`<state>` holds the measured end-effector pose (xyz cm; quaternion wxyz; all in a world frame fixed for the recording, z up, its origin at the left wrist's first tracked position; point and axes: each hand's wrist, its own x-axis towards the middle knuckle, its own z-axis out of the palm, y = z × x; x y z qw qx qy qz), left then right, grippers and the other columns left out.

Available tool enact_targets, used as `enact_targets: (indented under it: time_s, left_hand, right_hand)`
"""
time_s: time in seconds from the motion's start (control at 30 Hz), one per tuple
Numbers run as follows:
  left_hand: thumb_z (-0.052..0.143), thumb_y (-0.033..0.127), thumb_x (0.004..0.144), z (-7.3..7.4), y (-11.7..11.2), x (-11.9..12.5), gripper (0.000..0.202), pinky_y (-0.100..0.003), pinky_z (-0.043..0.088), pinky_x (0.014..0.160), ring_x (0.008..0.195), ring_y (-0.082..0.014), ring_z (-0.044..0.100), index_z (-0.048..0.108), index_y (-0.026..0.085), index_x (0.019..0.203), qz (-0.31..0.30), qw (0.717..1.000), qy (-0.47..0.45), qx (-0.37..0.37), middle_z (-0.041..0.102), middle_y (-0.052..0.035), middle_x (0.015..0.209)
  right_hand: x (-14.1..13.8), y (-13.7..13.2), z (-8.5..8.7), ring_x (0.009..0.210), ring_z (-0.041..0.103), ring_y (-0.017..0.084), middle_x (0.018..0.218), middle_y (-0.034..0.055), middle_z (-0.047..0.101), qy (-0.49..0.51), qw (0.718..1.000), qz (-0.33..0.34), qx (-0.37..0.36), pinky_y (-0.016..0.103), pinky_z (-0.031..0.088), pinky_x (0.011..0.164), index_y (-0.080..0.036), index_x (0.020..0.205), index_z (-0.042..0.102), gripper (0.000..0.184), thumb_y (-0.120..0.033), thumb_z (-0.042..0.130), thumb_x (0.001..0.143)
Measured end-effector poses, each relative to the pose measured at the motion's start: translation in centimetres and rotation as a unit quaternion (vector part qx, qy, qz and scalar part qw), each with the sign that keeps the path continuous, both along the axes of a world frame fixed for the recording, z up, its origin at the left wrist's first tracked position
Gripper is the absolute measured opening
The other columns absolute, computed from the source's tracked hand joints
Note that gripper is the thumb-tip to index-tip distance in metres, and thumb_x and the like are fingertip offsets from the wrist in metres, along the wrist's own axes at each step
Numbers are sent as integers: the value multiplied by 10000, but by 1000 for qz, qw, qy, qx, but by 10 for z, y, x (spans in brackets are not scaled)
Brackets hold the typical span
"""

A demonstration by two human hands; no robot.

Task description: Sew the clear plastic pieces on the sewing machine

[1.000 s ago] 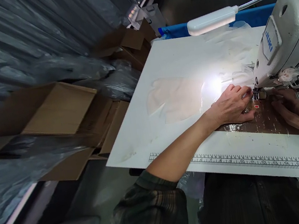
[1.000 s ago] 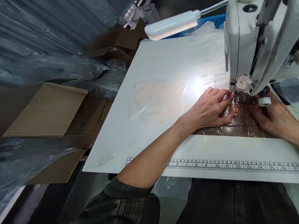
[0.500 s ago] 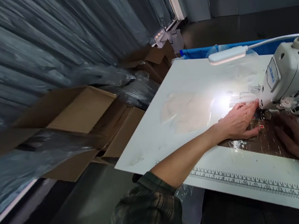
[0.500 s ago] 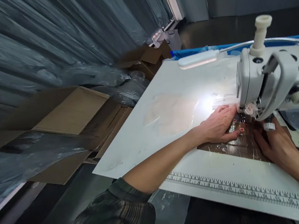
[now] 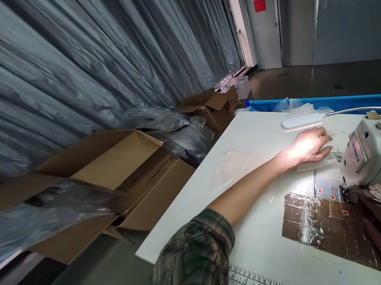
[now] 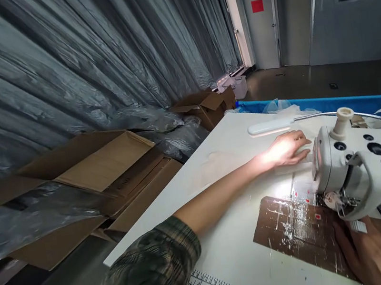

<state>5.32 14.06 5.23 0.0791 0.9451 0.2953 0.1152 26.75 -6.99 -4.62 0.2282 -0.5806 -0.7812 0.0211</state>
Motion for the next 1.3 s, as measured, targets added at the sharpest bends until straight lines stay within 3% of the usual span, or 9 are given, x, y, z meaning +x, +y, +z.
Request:
enact_targets:
  time_s: [0.17,0.37,0.47,0.57,0.63,0.73,0.87,1.07,1.3]
  left_hand:
    - [405,384,1037,-15,57,16,362,-296,514,801,895,-213,667,665,140,981,76,993,-31,-80,708,-90,999]
    - [318,533,1032,-29,84,25,521,-412,467,1011,1210,-306,599,548,151,1300,143,981,-28,-125,620,-156,1340]
    - [335,636,991,-31,79,23,649,-447,371,1137,1421,-339,427,434,181,1443,137,981,-10,-139,465,-147,1535]
    - [386,566,989,-31,66,18,621,-461,295,1198,1506,-338,286,404,188,1482,89,990,15,-111,339,-122,1622]
    - [422,452,989,-30,56,14,531,-454,312,1190,1485,-329,322,481,165,1431,50,996,12,-69,373,-128,1601]
    - [456,323,964,-27,42,3,417,-418,385,1135,1352,-292,488,599,151,1317,27,999,-15,-23,539,-128,1460]
    - [489,263,939,-21,30,-20,355,-397,398,1126,1256,-269,569,672,157,1224,75,996,-36,-26,642,-111,1321]
    - [534,233,901,-24,19,-56,288,-383,464,1060,1162,-287,629,718,135,1099,194,977,-62,-58,683,-135,1201]
    - [642,236,845,-29,-2,-54,113,-367,489,1028,1112,-284,643,708,145,834,273,948,-126,-107,695,-126,1065]
  right_hand:
    - [3,-2,-9,978,741,317,1183,114,734,-25,1000,6,11,423,658,809,-263,1420,564,441,-370,437,1012]
    - [5,-4,-17,1079,710,322,1180,111,739,-70,997,21,30,462,612,923,-238,1462,531,469,-363,419,1023]
    - [5,-5,-18,992,741,282,1180,127,735,-80,997,6,8,385,637,815,-210,1446,544,469,-376,370,1043]
    - [4,-3,-16,945,750,256,1219,142,712,-73,997,7,1,329,636,713,-206,1409,579,459,-377,354,1047]
    - [3,0,-12,862,756,243,1194,141,713,-69,998,12,1,324,631,667,-218,1347,632,437,-367,353,1045]
    - [0,5,-5,718,740,229,1179,153,704,-68,998,5,7,336,621,599,-217,1258,691,419,-339,357,1035]
    - [-5,8,6,659,716,233,1104,173,702,-72,997,-7,15,358,611,566,-191,1255,695,430,-334,361,1024]
    - [-11,8,13,773,719,252,1126,184,675,-51,997,-33,38,376,619,625,-171,1224,700,440,-365,369,1009]
    - [-8,11,8,837,706,266,1085,186,663,-12,999,-49,10,377,609,687,-147,1200,719,520,-456,356,992]
